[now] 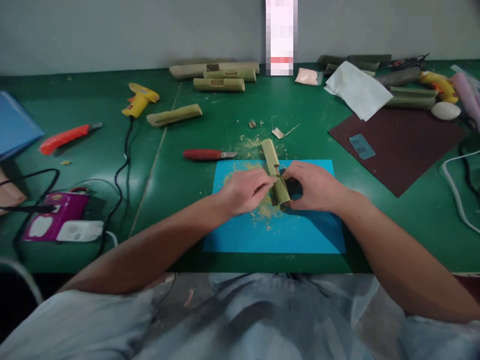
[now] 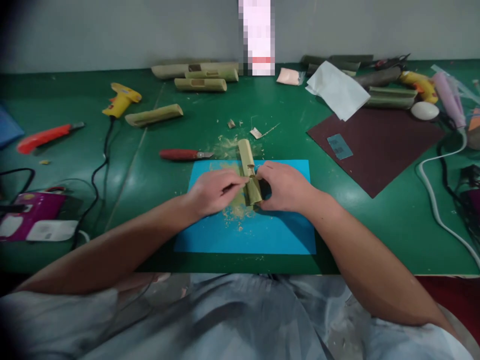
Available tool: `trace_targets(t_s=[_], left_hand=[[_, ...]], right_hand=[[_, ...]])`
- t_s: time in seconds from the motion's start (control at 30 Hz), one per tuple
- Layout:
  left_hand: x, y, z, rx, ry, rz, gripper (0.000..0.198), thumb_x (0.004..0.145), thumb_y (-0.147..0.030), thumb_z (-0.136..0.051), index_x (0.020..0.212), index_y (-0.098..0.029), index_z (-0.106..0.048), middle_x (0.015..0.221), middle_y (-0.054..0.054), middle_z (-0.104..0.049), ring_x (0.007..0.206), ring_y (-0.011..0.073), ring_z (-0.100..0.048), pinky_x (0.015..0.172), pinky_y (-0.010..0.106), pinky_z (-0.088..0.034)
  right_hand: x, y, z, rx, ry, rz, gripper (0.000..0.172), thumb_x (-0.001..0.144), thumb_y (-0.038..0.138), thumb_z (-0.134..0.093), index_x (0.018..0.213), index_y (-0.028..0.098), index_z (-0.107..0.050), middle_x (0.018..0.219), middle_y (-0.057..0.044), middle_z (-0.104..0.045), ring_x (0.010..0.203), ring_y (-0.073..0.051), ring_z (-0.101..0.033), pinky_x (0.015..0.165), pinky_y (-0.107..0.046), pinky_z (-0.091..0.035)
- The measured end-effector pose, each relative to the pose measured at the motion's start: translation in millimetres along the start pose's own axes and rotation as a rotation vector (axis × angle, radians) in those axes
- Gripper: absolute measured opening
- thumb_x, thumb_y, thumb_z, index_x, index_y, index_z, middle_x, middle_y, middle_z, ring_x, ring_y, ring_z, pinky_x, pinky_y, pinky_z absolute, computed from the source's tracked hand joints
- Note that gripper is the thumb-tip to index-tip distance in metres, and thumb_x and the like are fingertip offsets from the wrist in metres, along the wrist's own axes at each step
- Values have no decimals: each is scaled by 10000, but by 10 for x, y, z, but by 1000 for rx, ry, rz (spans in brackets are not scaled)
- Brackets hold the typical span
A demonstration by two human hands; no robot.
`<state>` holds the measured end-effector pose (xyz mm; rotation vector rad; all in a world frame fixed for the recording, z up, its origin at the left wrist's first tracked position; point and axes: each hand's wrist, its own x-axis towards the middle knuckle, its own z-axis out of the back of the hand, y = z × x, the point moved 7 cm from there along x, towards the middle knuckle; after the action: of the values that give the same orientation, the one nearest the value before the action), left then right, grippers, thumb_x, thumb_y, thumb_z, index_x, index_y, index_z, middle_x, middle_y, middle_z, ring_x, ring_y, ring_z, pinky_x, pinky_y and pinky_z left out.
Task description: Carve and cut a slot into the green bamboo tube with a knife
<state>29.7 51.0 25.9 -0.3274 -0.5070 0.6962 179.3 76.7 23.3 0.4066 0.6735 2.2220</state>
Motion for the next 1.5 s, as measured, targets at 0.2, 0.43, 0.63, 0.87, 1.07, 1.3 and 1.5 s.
trace_targets(t_s=[0.2,0.43,0.63,0.87,1.07,1.3,1.5], left_hand=[[33,23,3,9,4,-4,213,1025,-236,-498,987,-176,-699,840,43,-707,754,147,-666,667,241,-485],[23,54,16,-27,-13,-33,196,1022,-226,-512,1027,-180,-703,890,56,-723,799,161,-681,698,255,-503],[59,35,-16,-23,30,-53,195,1020,-226,-513,1021,-173,-700,887,57,-726,786,163,-689,688,259,-508],[68,48,-19,-34,24,-66,195,1023,-227,-506,1049,-178,-694,928,59,-742,815,161,-702,701,256,-520],[69,50,-43,-40,50,-52,198,1023,-230,-503,1036,-183,-695,930,62,-741,829,170,-702,714,267,-522],[55,9,-52,-61,78,-57,191,1026,-234,-508,1023,-187,-693,909,52,-732,805,160,-691,706,260,-512],[64,-6,-46,-79,80,-73,184,1021,-224,-510,1025,-180,-688,917,58,-729,815,166,-693,705,263,-519]], right_hand=[[-1,5,7,-14,4,10,352,652,293,-778,937,220,-584,918,-31,-600,826,-203,-541,693,-320,-368],[2,-7,2,-12,-2,10,362,648,289,-780,937,221,-573,915,-26,-596,816,-195,-537,684,-309,-360],[1,5,-1,-23,-5,11,353,651,304,-780,921,224,-567,907,-26,-594,816,-194,-525,683,-310,-350],[-1,9,-5,-9,-4,16,363,644,306,-781,924,219,-566,903,-22,-583,799,-186,-516,666,-303,-346],[3,3,-8,0,0,12,358,646,296,-782,927,228,-571,923,-27,-603,821,-194,-535,682,-308,-354],[2,11,1,0,5,4,360,645,302,-785,922,227,-567,924,-26,-605,815,-191,-532,679,-305,-348],[1,8,-7,-4,6,8,362,651,310,-784,929,224,-569,922,-27,-592,825,-195,-525,681,-309,-341]])
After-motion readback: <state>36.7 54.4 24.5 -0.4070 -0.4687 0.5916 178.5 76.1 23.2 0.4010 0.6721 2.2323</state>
